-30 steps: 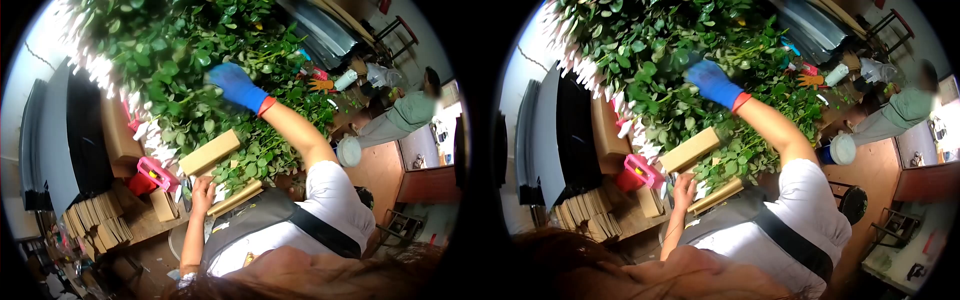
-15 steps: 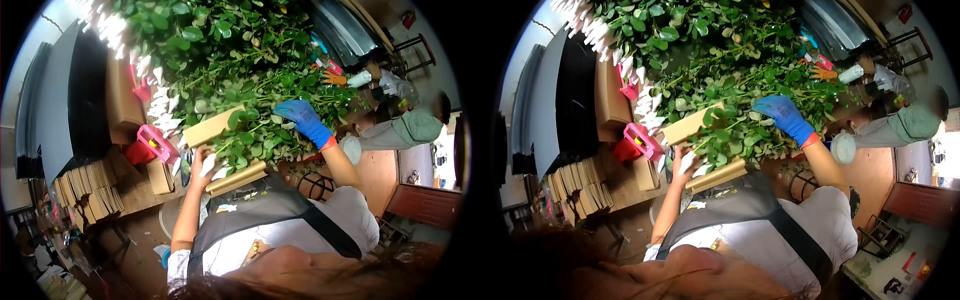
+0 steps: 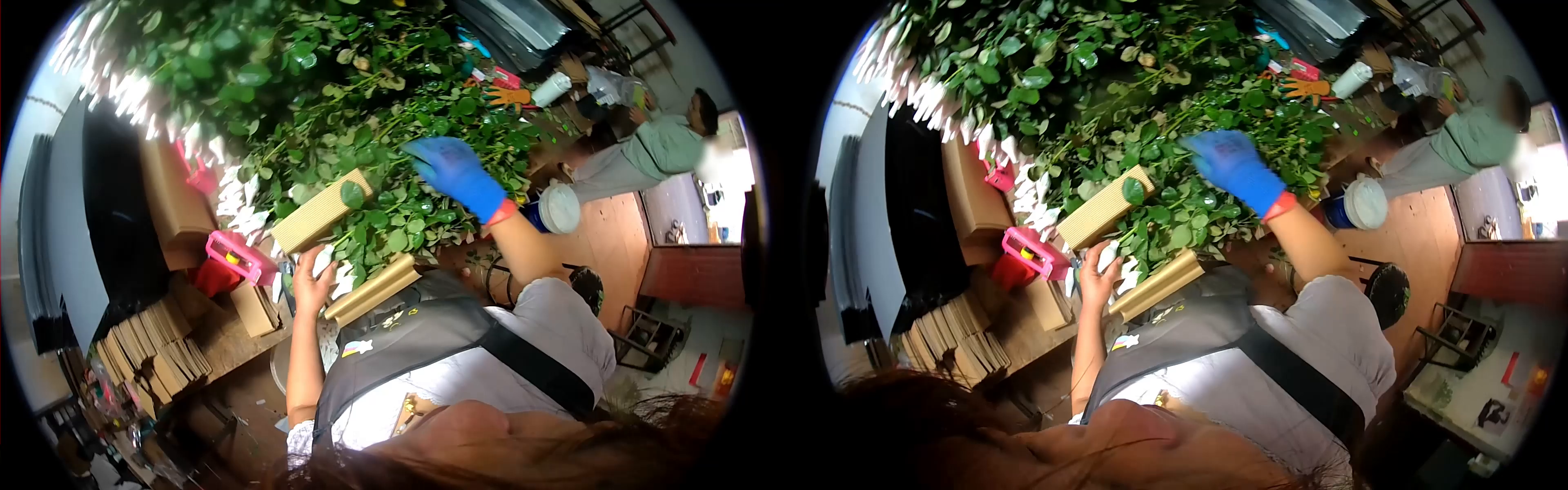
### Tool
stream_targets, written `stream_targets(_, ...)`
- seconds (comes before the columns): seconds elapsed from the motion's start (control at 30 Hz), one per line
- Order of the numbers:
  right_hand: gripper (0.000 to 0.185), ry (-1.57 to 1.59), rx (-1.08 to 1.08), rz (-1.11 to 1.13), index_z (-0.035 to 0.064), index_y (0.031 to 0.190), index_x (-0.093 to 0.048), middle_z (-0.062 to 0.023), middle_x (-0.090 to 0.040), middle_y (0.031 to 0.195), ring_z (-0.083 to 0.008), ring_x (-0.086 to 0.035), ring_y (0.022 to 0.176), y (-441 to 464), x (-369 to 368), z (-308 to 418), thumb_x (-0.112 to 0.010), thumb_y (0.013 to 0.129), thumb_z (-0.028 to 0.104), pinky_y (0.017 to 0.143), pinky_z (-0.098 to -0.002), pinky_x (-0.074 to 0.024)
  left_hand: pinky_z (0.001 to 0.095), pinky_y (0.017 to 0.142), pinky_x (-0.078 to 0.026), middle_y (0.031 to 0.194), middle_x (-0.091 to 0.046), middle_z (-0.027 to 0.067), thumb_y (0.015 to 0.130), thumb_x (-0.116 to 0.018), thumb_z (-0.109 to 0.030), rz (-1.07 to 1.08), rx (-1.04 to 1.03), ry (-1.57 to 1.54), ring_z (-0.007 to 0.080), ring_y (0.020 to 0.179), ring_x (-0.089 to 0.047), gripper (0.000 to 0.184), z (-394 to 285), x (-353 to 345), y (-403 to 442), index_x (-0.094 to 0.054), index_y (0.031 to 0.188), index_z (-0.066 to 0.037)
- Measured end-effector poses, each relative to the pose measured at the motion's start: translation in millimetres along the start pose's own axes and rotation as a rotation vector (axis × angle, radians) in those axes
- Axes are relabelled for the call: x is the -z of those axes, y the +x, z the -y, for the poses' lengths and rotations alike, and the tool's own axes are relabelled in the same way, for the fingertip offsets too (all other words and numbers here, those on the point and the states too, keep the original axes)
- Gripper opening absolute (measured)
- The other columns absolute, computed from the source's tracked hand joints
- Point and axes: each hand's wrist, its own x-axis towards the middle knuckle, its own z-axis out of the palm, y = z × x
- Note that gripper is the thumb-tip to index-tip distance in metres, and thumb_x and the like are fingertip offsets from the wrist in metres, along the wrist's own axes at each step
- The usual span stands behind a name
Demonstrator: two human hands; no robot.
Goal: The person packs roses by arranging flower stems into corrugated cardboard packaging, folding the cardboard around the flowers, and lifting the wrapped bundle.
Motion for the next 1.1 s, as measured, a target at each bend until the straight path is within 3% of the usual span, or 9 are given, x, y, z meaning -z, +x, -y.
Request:
stream_targets(0.07, 0.048, -0.034, 0.188, -0.211, 0.0194, 0.137, -0.057, -0.0111, -0.07, 0.116, -0.0314, -0.066, 0.106, 19.4, -28.4, -6.1, -0.066, 0.09, 0.023, 0.091, -0.0443, -0.054, 0.0362, 0.098, -0.048, 0.119, -0.067, 0.0122, 0.089, -0.076, -0.014, 0.093, 0.203, -0.167, 0.024, 0.113, -0.062, 0.05, -19.1, 2.6, -0.6, -0.056, 0.133, -0.005)
stream_targets(0.17, 0.046, -0.149, 0.003, 0.346, 0.0238, 0.135, -0.059, -0.0109, -0.072, 0.103, -0.0334, -0.068, 0.094, 36.2, -92.0, -35.8, -0.066, 0.089, 0.023, 0.086, -0.0456, -0.0536, 0.036, 0.102, -0.046, 0.127, -0.061, 0.0175, 0.095, -0.07, -0.015, -0.065, 0.078, -0.106, 0.0238, 0.117, -0.06, 0.053, 20.2, -9.4, -1.6, -0.044, 0.139, -0.001)
stream_targets(0.43, 0.031, 0.356, 0.164, -0.422, 0.0079, 0.116, -0.073, -0.016, -0.072, 0.116, -0.034, -0.067, 0.108, -1.1, -27.8, -36.1, -0.067, 0.085, 0.006, 0.096, -0.0424, -0.0522, 0.0362, 0.089, -0.051, 0.111, -0.065, 0.0138, 0.094, -0.067, -0.01, -0.158, 0.021, -0.029, 0.0274, 0.099, -0.063, 0.032, 12.7, -20.3, -1.2, -0.066, 0.125, -0.007)
stream_targets(0.57, 0.031, 0.406, 0.317, -0.151, 0.0104, 0.111, -0.075, -0.0115, -0.073, 0.112, -0.0322, -0.069, 0.103, -11.5, -13.0, -17.9, -0.063, 0.084, 0.002, 0.092, -0.0409, -0.0547, 0.0349, 0.085, -0.053, 0.115, -0.063, 0.0134, 0.092, -0.068, -0.01, -0.176, -0.13, 0.032, 0.0233, 0.097, -0.065, 0.034, 35.9, -26.4, 1.8, -0.064, 0.125, -0.003)
stream_targets(0.7, 0.046, 0.064, 0.397, 0.084, 0.0179, 0.124, -0.068, -0.0089, -0.071, 0.113, -0.032, -0.067, 0.1, -18.4, -66.9, -22.0, -0.067, 0.08, 0.006, 0.091, -0.0424, -0.054, 0.0385, 0.082, -0.052, 0.107, -0.067, 0.0153, 0.09, -0.068, -0.019, -0.184, 0.068, 0.037, 0.0304, 0.094, -0.065, 0.027, 16.6, -25.3, -3.9, -0.069, 0.114, -0.005)
stream_targets(0.8, 0.047, -0.259, 0.392, -0.061, 0.0191, 0.125, -0.066, -0.0093, -0.07, 0.114, -0.0326, -0.067, 0.098, -6.4, -44.5, 4.0, -0.067, 0.08, 0.006, 0.088, -0.0434, -0.0545, 0.04, 0.082, -0.05, 0.104, -0.066, 0.0159, 0.091, -0.069, -0.019, -0.219, -0.007, 0.143, 0.0323, 0.093, -0.064, 0.028, 19.4, -25.7, -2.4, -0.067, 0.115, -0.005)
stream_targets(0.9, 0.04, 0.04, 0.354, 0.002, 0.0187, 0.122, -0.068, -0.0101, -0.071, 0.108, -0.0322, -0.068, 0.093, 7.1, 6.0, 66.5, -0.066, 0.083, 0.009, 0.084, -0.0429, -0.0555, 0.0417, 0.081, -0.049, 0.1, -0.065, 0.016, 0.092, -0.07, -0.02, -0.226, -0.038, 0.19, 0.0345, 0.093, -0.062, 0.028, 22.9, -25.7, -0.2, -0.065, 0.115, -0.005)
stream_targets(1.0, 0.045, 0.521, 0.378, 0.234, 0.0175, 0.132, -0.065, -0.0093, -0.072, 0.085, -0.0298, -0.069, 0.072, 1.5, -10.3, 128.7, -0.071, 0.088, 0.025, 0.068, -0.0406, -0.0553, 0.0433, 0.08, -0.049, 0.099, -0.064, 0.0164, 0.091, -0.069, -0.019, -0.226, -0.041, 0.219, 0.0363, 0.092, -0.061, 0.024, 26.8, -28.9, 1.6, -0.065, 0.109, -0.004)
stream_targets(1.1, 0.039, 0.008, 0.256, 0.411, 0.0165, 0.12, -0.063, -0.0125, -0.074, 0.094, -0.0334, -0.071, 0.08, 18.2, -77.7, 149.4, -0.061, 0.091, 0.043, 0.072, -0.0462, -0.0555, 0.0448, 0.078, -0.048, 0.097, -0.063, 0.0167, 0.09, -0.07, -0.019, -0.234, -0.096, 0.24, 0.0373, 0.09, -0.061, 0.025, 24.9, -27.1, 3.0, -0.062, 0.107, -0.003)
